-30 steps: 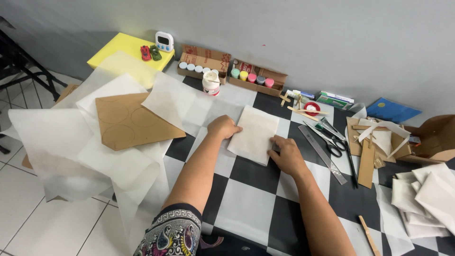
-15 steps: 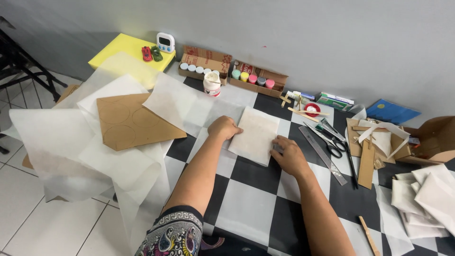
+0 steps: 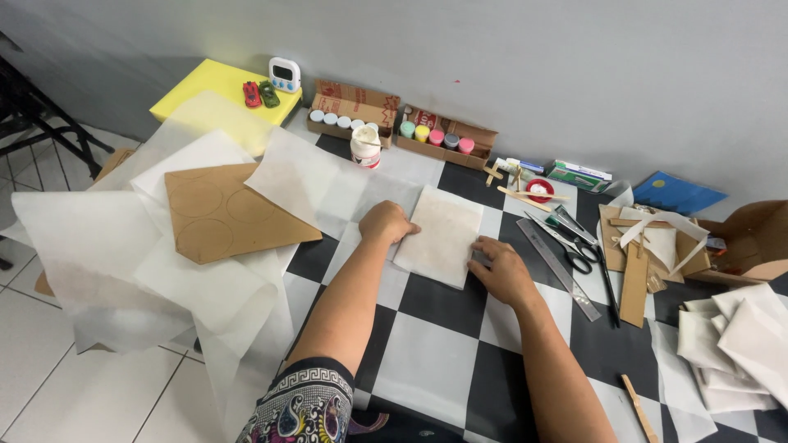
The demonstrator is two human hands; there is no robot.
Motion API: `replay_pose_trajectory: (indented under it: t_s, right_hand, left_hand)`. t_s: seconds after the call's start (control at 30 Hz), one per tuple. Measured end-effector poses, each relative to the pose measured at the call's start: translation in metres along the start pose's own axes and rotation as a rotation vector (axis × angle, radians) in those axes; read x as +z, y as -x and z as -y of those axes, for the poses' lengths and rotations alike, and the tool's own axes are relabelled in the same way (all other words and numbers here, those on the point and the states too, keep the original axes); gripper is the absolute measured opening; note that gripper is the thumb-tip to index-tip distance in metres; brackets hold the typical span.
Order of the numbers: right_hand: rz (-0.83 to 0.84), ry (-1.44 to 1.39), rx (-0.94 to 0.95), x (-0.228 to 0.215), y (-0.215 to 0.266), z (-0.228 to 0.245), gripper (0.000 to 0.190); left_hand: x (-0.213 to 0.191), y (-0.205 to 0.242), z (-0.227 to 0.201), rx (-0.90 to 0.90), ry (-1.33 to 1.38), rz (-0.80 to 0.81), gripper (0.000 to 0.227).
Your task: Applying glue to a cardboard piece, folding and securing paper over it, and using a ruler and pen to measure and mark the assembly.
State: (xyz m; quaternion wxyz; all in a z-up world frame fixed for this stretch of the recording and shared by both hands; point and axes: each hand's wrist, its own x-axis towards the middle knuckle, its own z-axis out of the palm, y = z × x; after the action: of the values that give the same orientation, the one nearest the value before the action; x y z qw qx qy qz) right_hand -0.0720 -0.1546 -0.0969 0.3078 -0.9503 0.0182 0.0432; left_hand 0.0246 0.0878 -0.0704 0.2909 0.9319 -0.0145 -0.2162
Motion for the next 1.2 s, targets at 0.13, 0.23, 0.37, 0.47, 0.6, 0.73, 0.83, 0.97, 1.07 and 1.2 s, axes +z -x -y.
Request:
replay_pose_trajectory:
  t_s: [0.13, 0.23, 0.37, 0.47, 0.6, 0.73, 0.83, 0.97, 1.07, 1.2]
  right_hand:
    - [-0.003, -0.003, 0.004, 0.000, -0.001, 0.000, 0.040]
    - [-0.017, -0.004, 0.000, -0.001, 0.000, 0.000, 0.040]
    - [-0.065, -0.044, -0.014, 0.008, -0.005, -0.014, 0.041]
    - [-0.142, 0.025, -0.091, 0.010, -0.003, -0.005, 0.041]
    - [-0.164, 0.256, -0.269, 0.037, -0.011, -0.013, 0.052]
    - [-0.057, 0.378, -0.251, 0.044, -0.008, 0.013, 0.066]
    - [0.080, 0.422, -0.172, 0.048, -0.010, 0.015, 0.070]
    - [0.123, 0.463, -0.157, 0.047, -0.009, 0.016, 0.073]
    - [0.154, 0.486, -0.142, 0.045, -0.010, 0.017, 0.076]
    - [0.221, 0.485, -0.076, 0.036, -0.017, 0.020, 0.065]
  left_hand:
    - [0.001, -0.002, -0.001, 0.003, -0.008, -0.006, 0.031]
    - [0.000, -0.004, -0.001, -0.021, 0.009, 0.009, 0.032]
    - [-0.006, -0.002, -0.001, -0.032, 0.040, 0.047, 0.032]
    - [-0.005, -0.008, 0.001, -0.037, 0.051, 0.038, 0.027]
    - [-0.003, -0.010, 0.002, -0.016, 0.035, 0.035, 0.031]
    - [0.002, -0.017, 0.002, -0.008, 0.008, 0.019, 0.031]
    - [0.006, -0.023, 0.006, -0.015, 0.026, 0.017, 0.033]
    - [0.004, -0.020, 0.004, -0.015, 0.014, 0.022, 0.033]
    - [0.003, -0.023, 0.004, -0.016, -0.002, 0.031, 0.033]
    - [-0.002, -0.014, 0.001, -0.022, 0.000, 0.039, 0.034]
